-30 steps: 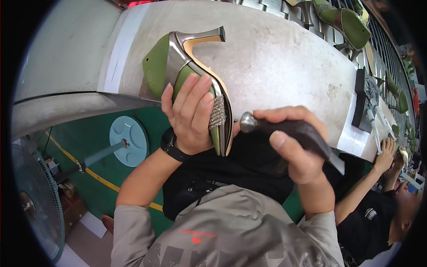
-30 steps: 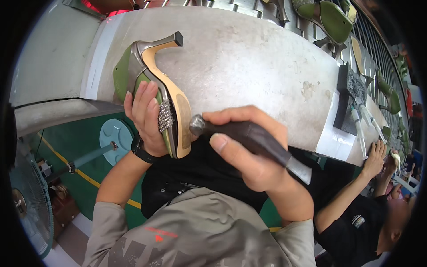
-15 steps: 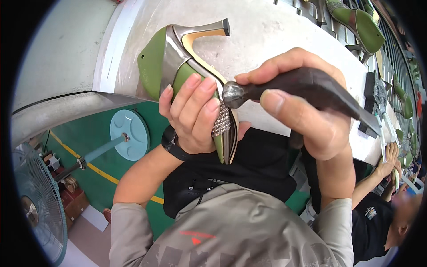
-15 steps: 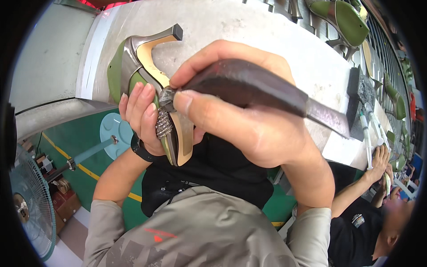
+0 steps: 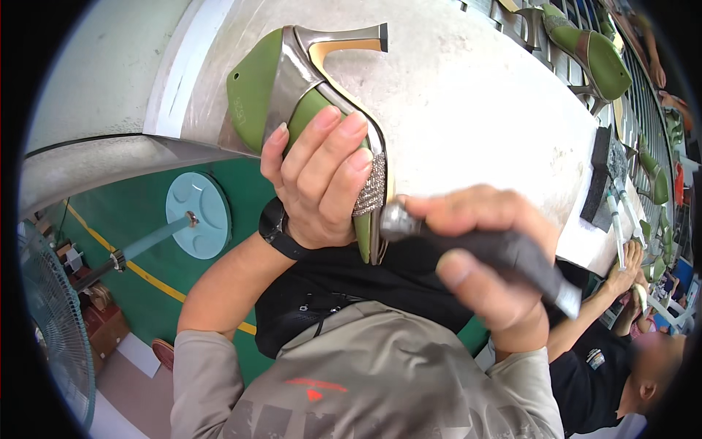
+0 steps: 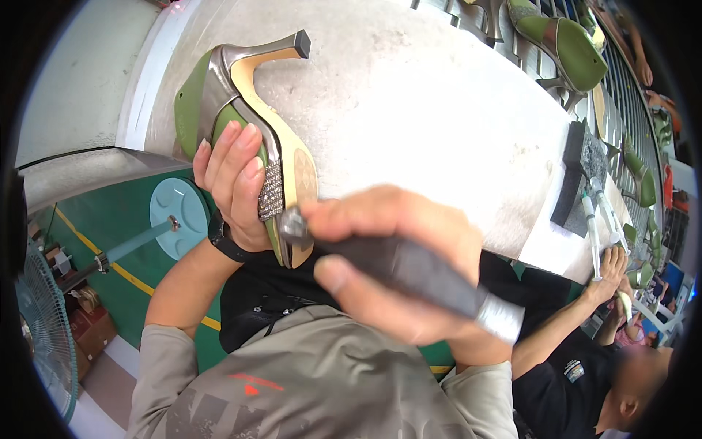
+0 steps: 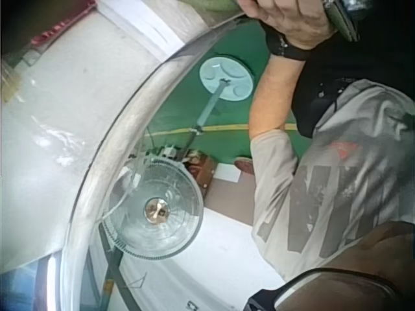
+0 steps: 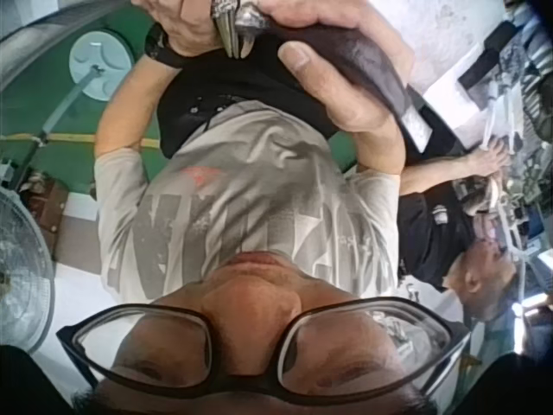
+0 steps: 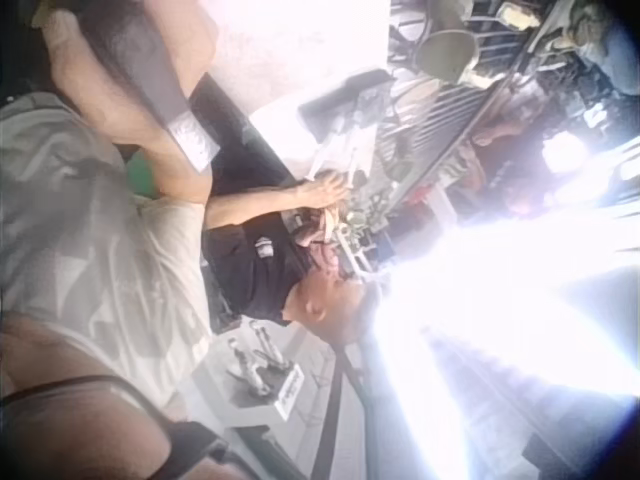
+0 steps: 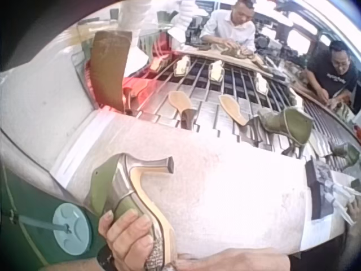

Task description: The person assembles high-heeled shoes by taking lasted shoe uppers and soles from a conveyor, pressing each sole and heel onto the shoe by hand, and hammering along the edges and heels with a hammer.

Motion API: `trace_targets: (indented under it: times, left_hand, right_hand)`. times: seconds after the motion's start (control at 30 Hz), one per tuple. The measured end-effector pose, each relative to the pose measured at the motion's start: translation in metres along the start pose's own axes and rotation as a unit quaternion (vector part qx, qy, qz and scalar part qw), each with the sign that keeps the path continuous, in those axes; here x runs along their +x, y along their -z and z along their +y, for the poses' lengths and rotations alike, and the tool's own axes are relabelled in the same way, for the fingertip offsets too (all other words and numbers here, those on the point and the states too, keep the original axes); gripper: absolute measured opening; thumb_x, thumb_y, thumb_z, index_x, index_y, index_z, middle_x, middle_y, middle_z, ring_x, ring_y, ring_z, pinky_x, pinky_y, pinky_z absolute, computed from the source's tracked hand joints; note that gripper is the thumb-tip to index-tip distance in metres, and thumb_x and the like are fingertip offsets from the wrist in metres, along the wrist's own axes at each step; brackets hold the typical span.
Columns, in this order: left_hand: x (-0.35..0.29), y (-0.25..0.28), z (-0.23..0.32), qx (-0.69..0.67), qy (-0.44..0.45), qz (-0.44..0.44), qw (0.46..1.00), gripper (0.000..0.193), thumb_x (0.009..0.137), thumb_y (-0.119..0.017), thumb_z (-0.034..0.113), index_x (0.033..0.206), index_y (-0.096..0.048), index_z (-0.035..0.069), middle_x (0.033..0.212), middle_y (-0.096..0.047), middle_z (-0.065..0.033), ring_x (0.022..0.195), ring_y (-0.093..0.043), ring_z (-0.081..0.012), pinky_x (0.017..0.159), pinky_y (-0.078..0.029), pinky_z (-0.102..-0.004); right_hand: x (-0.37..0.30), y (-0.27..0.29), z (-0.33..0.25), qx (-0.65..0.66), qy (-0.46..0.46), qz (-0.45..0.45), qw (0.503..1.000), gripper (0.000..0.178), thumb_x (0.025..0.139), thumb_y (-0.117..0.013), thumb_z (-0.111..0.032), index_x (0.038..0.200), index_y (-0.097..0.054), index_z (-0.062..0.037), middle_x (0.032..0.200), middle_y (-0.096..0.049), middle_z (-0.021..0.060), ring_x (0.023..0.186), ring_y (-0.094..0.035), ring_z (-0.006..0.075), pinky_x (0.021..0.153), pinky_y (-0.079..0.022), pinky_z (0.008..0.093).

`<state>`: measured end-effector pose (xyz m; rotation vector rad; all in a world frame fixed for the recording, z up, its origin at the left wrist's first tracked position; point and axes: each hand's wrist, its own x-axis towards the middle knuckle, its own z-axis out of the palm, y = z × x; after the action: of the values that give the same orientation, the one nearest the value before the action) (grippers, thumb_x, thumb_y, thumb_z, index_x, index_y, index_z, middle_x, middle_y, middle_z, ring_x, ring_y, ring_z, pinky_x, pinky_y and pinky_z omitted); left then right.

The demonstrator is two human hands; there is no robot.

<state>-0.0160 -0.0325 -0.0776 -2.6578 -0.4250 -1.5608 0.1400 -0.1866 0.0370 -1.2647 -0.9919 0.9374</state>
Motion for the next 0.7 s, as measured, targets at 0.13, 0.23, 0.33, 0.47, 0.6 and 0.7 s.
trace_targets:
  times: [0.13,0.23,0.33,0.47,0.6,0.7]
  left_hand:
    - [0.002,-0.004,0.011,-0.016,0.031,0.018,0.999,0.04,0.105,-0.058,0.043,0.13,-0.052,0.013,0.134,-0.066,-0.0098,0.126,-0.062,-0.0279,0.121,-0.027,-0.0517]
    - [0.002,-0.002,0.008,-0.012,0.022,0.011,1.0,0.039,0.105,-0.059,0.042,0.13,-0.052,0.014,0.134,-0.066,-0.0077,0.126,-0.062,-0.026,0.121,-0.027,-0.0508]
    - [-0.001,-0.004,0.006,-0.007,0.023,0.015,1.0,0.036,0.105,-0.059,0.041,0.129,-0.053,0.015,0.134,-0.066,-0.0055,0.126,-0.063,-0.0241,0.121,-0.027,-0.0498]
    - [0.002,-0.002,0.001,0.009,-0.002,0.012,1.0,0.048,0.102,-0.06,0.047,0.13,-0.05,0.01,0.132,-0.065,-0.0109,0.124,-0.063,-0.029,0.119,-0.03,-0.0518]
    - [0.001,-0.002,0.009,-0.009,0.047,0.036,0.998,0.027,0.105,-0.059,0.028,0.128,-0.055,0.015,0.132,-0.068,-0.0037,0.124,-0.065,-0.0225,0.12,-0.03,-0.048]
    - [0.005,-0.003,0.01,-0.015,0.052,0.035,0.998,0.024,0.103,-0.06,0.018,0.127,-0.056,0.015,0.132,-0.069,-0.0035,0.124,-0.066,-0.0224,0.119,-0.032,-0.0484]
  right_hand:
    - [-0.013,-0.004,0.002,-0.067,0.084,-0.03,0.994,0.027,0.076,-0.081,0.004,0.101,-0.071,0.0085,0.102,-0.076,0.0256,0.099,-0.078,0.0349,0.091,-0.062,0.0412]
    - [-0.004,0.002,0.0,-0.082,0.071,-0.024,0.994,0.028,0.078,-0.081,0.004,0.104,-0.07,0.0076,0.107,-0.075,0.0264,0.102,-0.077,0.0351,0.093,-0.061,0.0426]
    - [0.025,0.003,-0.007,-0.035,-0.031,0.026,0.999,0.032,0.086,-0.077,-0.014,0.108,-0.065,0.0055,0.115,-0.073,0.0269,0.103,-0.074,0.0316,0.097,-0.057,0.0412]
    - [0.059,0.008,-0.019,-0.026,-0.102,0.02,0.994,0.04,0.084,-0.076,-0.027,0.103,-0.063,0.0058,0.11,-0.074,0.0275,0.1,-0.073,0.0329,0.098,-0.056,0.0425]
    - [0.04,0.012,-0.018,-0.1,-0.03,-0.068,0.992,0.041,0.082,-0.079,-0.025,0.106,-0.065,0.0052,0.107,-0.073,0.0285,0.102,-0.073,0.035,0.097,-0.056,0.0454]
    - [0.019,0.01,-0.014,-0.127,0.045,-0.126,0.983,0.033,0.084,-0.081,-0.015,0.105,-0.066,0.0052,0.111,-0.072,0.0303,0.103,-0.073,0.0399,0.096,-0.057,0.0498]
